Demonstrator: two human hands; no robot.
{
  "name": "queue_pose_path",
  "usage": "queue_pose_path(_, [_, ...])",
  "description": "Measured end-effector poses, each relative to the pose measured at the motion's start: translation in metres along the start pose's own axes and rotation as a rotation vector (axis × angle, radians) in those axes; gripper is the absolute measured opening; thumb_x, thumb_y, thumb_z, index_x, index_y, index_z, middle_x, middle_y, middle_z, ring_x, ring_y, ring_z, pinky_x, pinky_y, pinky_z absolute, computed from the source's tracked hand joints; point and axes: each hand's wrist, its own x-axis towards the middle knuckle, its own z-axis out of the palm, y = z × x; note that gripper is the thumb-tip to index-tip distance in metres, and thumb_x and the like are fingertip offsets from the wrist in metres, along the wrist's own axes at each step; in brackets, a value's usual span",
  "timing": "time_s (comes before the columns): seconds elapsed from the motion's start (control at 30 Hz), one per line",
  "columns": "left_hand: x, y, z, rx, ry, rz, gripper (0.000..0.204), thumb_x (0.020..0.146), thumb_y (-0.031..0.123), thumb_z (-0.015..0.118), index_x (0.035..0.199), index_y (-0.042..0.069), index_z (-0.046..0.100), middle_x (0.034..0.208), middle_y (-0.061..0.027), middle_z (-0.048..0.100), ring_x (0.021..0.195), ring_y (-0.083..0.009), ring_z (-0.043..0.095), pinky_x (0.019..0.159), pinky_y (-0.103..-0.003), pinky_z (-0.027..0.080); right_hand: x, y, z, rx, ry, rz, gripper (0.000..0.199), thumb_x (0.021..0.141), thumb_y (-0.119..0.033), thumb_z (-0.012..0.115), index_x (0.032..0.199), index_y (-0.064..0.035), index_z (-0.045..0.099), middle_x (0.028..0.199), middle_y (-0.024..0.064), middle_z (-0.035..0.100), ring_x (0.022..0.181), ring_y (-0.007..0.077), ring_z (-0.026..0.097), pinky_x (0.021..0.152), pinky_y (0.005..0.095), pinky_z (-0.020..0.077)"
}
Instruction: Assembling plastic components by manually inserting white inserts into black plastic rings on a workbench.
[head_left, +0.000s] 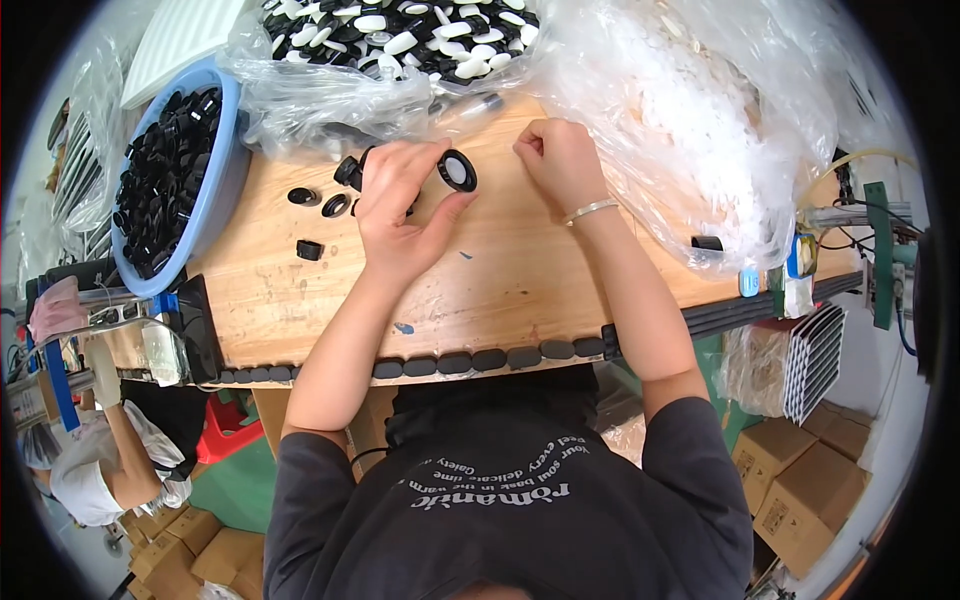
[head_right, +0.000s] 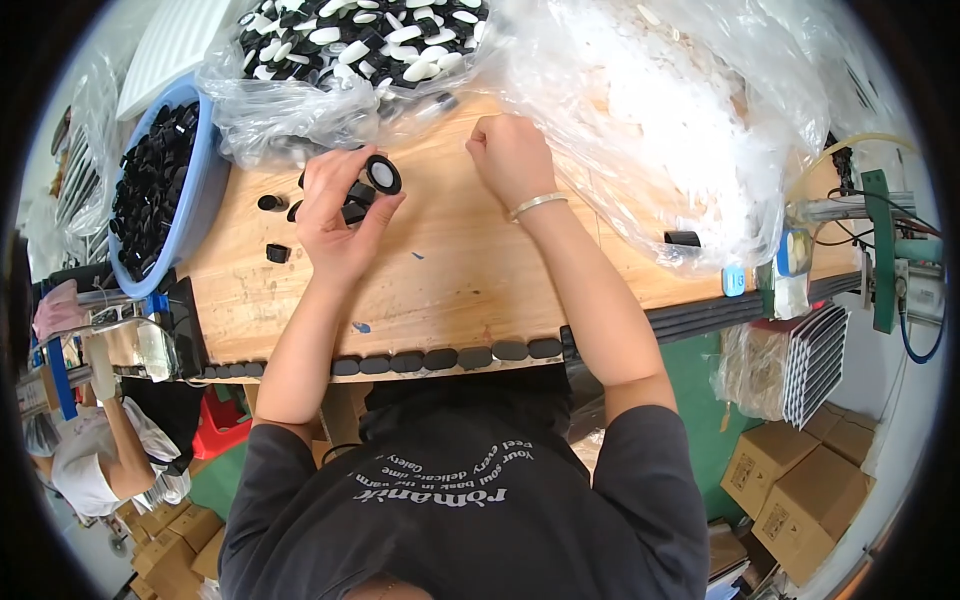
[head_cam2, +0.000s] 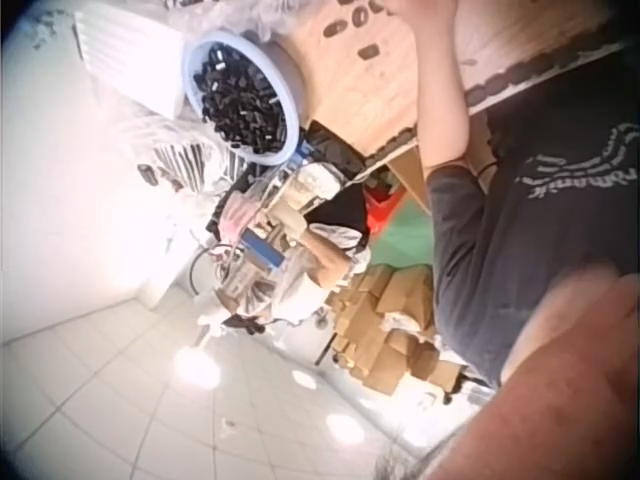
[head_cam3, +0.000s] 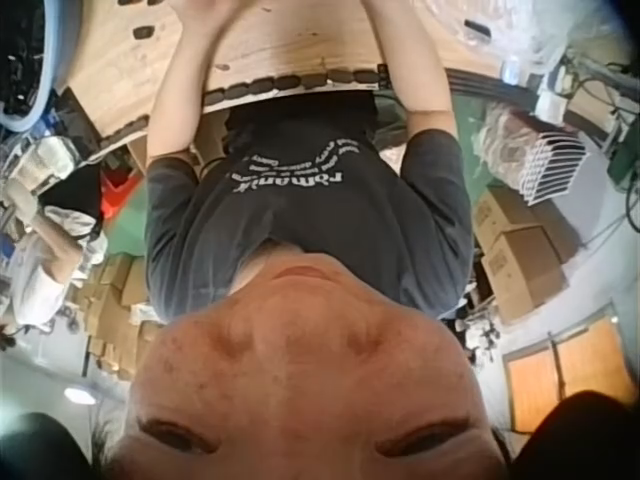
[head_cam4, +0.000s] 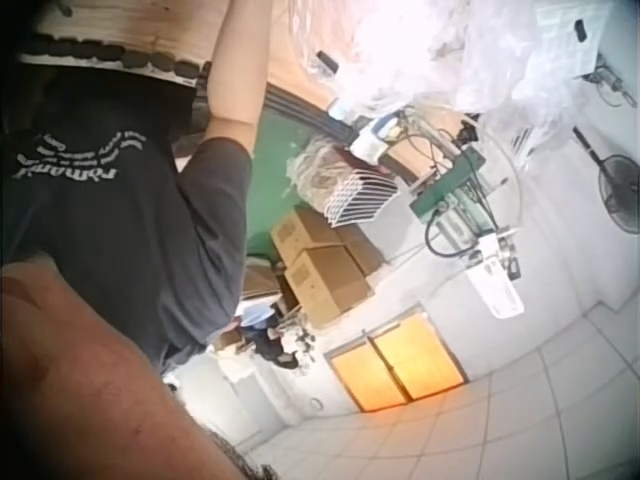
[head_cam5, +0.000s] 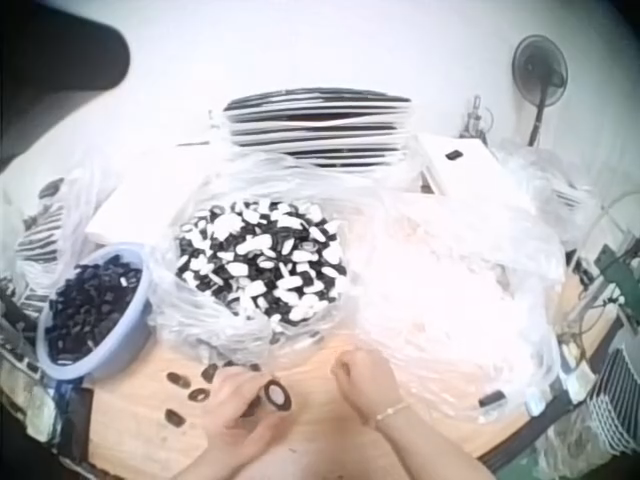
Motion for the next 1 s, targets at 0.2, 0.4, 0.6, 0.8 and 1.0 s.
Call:
queue_pose_path(0.2, [-0.001,-0.002,0.004,0.104,0.0,0.009,0.046,0.062,0.0,0.078,0.106,0.0,0.065,0.096,-0.0104,0.065,0.091,-0.0272,0.057,0.082,-0.036,0.046,-0.005,-0.02,-0.015,0.22,0.007,0.071,0.008,0.076,-0.009,0.069,0.076,-0.0008,0.067,0.072,0.0135,0.067,0.06,0.0206,0.065,0.057,0.0303,0.0517])
queue_pose_path(0.4, [-0.002,0.001,0.014,0.113,-0.063,0.069,0.047,0.061,0.004,0.079,0.105,-0.001,0.064,0.095,-0.0116,0.063,0.086,-0.0294,0.056,0.076,-0.037,0.047,-0.026,-0.054,-0.024,0.96,-0.113,0.205,0.004,0.081,-0.001,0.067,0.085,0.0013,0.067,0.075,0.001,0.065,0.062,0.0029,0.056,0.055,0.0161,0.0452])
queue_pose_path(0.6, [-0.002,0.0,0.012,0.165,-0.087,0.148,0.046,0.061,0.003,0.075,0.104,-0.002,0.063,0.094,-0.0119,0.062,0.084,-0.0296,0.057,0.074,-0.037,0.048,-0.034,-0.058,-0.021,0.628,-0.02,0.033,0.005,0.081,0.001,0.066,0.085,0.0025,0.065,0.074,0.0008,0.065,0.064,0.0027,0.057,0.057,0.0161,0.0461])
queue_pose_path(0.8, [0.001,0.003,0.01,0.131,-0.098,0.169,0.043,0.062,0.003,0.074,0.103,-0.003,0.063,0.09,-0.0115,0.063,0.083,-0.0296,0.057,0.072,-0.036,0.049,-0.027,-0.05,-0.023,1.041,-0.228,0.217,0.018,0.082,-0.004,0.068,0.098,0.0007,0.061,0.083,0.0031,0.065,0.073,0.006,0.061,0.064,0.0197,0.0504])
queue_pose_path(1.0, [-0.003,0.004,0.009,0.076,-0.139,0.17,0.043,0.062,0.003,0.074,0.102,-0.004,0.063,0.087,-0.0124,0.062,0.08,-0.0294,0.057,0.069,-0.036,0.049,-0.028,-0.042,-0.018,1.147,-0.479,0.276,0.016,0.084,-0.005,0.067,0.096,0.001,0.059,0.081,0.0047,0.066,0.07,0.0075,0.061,0.062,0.0206,0.0501])
